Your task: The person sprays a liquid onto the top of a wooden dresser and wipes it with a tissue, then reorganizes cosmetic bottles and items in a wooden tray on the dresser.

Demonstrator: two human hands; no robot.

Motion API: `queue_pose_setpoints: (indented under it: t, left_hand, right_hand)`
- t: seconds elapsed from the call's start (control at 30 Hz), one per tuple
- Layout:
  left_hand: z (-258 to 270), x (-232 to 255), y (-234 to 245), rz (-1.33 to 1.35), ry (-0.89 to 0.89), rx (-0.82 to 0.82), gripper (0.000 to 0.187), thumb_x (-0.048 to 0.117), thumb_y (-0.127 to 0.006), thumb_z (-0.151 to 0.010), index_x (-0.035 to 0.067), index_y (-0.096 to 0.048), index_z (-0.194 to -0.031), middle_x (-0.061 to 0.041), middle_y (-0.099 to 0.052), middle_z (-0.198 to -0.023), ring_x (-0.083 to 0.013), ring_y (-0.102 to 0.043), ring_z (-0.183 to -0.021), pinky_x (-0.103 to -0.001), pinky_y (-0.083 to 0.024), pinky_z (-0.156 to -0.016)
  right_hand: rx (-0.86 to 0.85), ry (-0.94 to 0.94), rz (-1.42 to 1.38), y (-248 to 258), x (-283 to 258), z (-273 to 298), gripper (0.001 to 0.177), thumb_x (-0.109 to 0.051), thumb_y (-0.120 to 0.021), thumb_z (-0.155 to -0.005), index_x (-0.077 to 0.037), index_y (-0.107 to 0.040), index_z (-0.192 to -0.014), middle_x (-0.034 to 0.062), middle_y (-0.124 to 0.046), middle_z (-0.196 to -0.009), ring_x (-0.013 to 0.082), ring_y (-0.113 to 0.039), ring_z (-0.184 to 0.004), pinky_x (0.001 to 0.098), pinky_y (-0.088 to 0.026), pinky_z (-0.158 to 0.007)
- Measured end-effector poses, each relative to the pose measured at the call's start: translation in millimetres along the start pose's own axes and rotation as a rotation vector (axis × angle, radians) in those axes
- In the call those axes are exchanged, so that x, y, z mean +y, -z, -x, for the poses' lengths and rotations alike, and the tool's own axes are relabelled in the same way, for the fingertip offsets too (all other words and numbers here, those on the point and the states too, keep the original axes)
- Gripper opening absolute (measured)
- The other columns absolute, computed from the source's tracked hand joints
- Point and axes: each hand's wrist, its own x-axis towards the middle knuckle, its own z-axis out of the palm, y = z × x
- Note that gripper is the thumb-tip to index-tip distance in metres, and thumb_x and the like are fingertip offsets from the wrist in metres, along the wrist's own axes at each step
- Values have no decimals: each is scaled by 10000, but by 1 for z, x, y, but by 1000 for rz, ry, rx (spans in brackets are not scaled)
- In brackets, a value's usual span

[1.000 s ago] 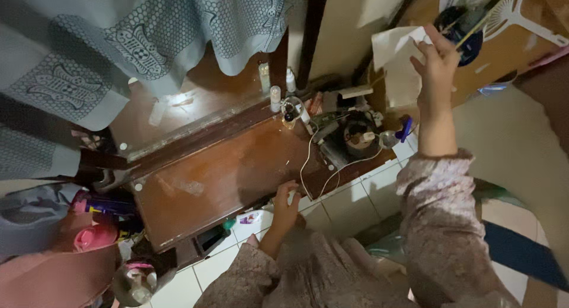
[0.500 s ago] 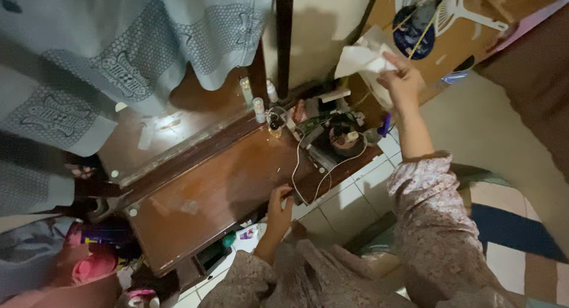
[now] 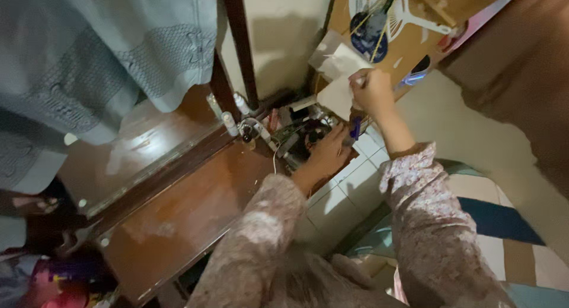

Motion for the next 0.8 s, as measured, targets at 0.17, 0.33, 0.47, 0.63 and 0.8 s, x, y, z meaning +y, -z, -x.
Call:
queue_pose_setpoints:
  t: [0.17, 0.33, 0.47, 0.63, 0.8]
  left_hand:
    - [-81, 12, -22, -92, 26, 107, 655, 241, -624, -921, -81, -435, -1459, -309, -495, -1408, -477, -501, -1261, -561, -428, -1025]
    - [-112, 16, -38, -247, 218, -82, 495, 326, -574, -1015, 52, -508, -1422, -233, -590, -1351, -426, -594, -1186, -564, -494, -990]
    - [-115, -8, -73, -103, 141, 107, 582, 340, -624, -947, 95, -456, -1448, -195, -518, -1427, -403, -523, -1282, -512, -479, -963]
    - [-103, -55, -121, 253, 86, 183, 613, 369, -620, -993, 88, -404, -1493, -138, -508, -1419, -271, -488, -1352, -408, -425, -1098]
    - [-37, -69, -92, 568, 100, 105, 519, 291, -620, -990, 70, -464, -1432, -150, -548, -1343, -282, -527, -1272, -413, -448, -1042]
  right_hand:
    - [15, -48, -237, 2, -3, -1, 133, -101, -738, -879, -22, -788, -972, 134, -714, -711, 181, -686, -600, 327, -526, -582]
    - [104, -304, -540, -14, -3, 7, 144, -118, -704, -914, -13, -762, -992, 40, -672, -630, 107, -613, -495, 266, -455, -483]
    - [220, -297, -656, -23, -13, 4, 141, -102, -741, -920, -9, -773, -1021, -2, -668, -729, 58, -528, -558, 224, -384, -492]
    - [68, -292, -829, -15, -50, 28, 136, -101, -711, -890, -16, -732, -994, -18, -692, -818, 70, -533, -596, 227, -390, -515]
    - [-17, 33, -672, -45, -82, 74, 124, -100, -770, -865, -24, -673, -880, 52, -689, -918, 157, -622, -873, 306, -486, -804]
